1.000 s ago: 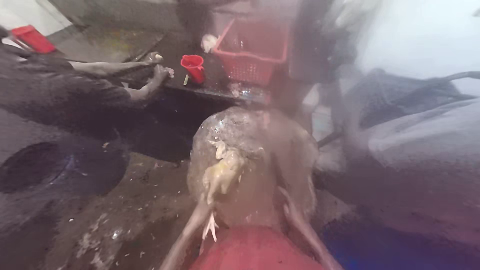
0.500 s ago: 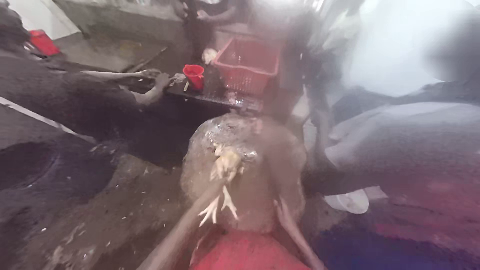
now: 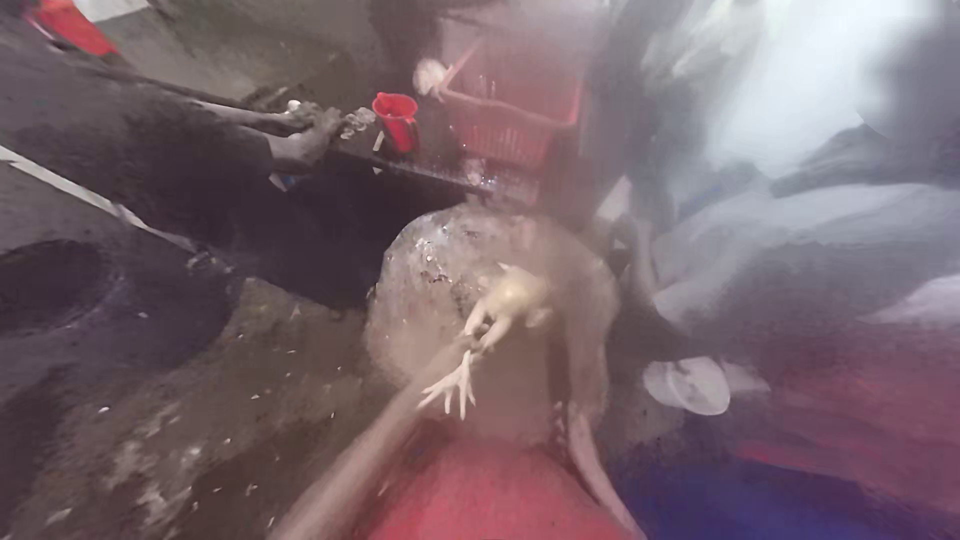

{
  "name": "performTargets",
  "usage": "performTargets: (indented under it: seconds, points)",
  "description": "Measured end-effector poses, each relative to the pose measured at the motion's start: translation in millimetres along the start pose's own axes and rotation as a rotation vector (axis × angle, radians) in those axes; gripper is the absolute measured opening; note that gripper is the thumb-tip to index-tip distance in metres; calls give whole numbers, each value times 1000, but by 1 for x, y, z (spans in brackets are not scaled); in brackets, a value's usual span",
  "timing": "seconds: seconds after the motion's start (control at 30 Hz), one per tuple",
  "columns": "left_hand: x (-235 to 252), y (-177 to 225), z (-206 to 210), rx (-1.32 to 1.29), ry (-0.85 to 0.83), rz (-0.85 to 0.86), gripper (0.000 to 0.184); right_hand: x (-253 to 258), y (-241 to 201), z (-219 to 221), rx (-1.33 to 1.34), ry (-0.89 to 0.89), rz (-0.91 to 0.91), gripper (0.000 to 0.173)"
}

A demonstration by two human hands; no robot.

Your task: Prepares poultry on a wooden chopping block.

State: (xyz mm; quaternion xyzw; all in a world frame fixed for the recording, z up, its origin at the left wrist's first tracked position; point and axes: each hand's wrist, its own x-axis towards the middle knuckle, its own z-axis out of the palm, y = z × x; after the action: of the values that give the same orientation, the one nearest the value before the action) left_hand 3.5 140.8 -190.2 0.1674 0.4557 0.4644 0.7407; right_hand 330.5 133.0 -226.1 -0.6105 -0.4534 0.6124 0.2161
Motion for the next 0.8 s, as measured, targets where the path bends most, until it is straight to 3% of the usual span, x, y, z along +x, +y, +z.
performTargets:
  seconds: [0.07,0.17,0.3,0.43,0.57,0.67,0.8]
  points:
    - [12,-21,-15,48,83,-43,25,-1,-3,4,-49,34,-113,50]
    - [3,-27,-7,77,69,-76,25,-16,-17,6,-203,-6,-294,57]
    - [5,-37,-18,67,73,-79,18,-30,-96,37,-433,-283,-277,45]
    - [-8,-36,-29,251,126,0,27,4,-105,57,-804,-268,-401,49]
    - [-38,-39,-48,260,143,-173,28,21,-82,-2,-909,-335,-155,51]
    - [-52,-66,-52,356,193,-225,28,4,-48,-51,-1011,-360,3,54]
    - [-54,-73,-37,447,116,-117,38,-27,-27,-61,-997,-299,81,57]
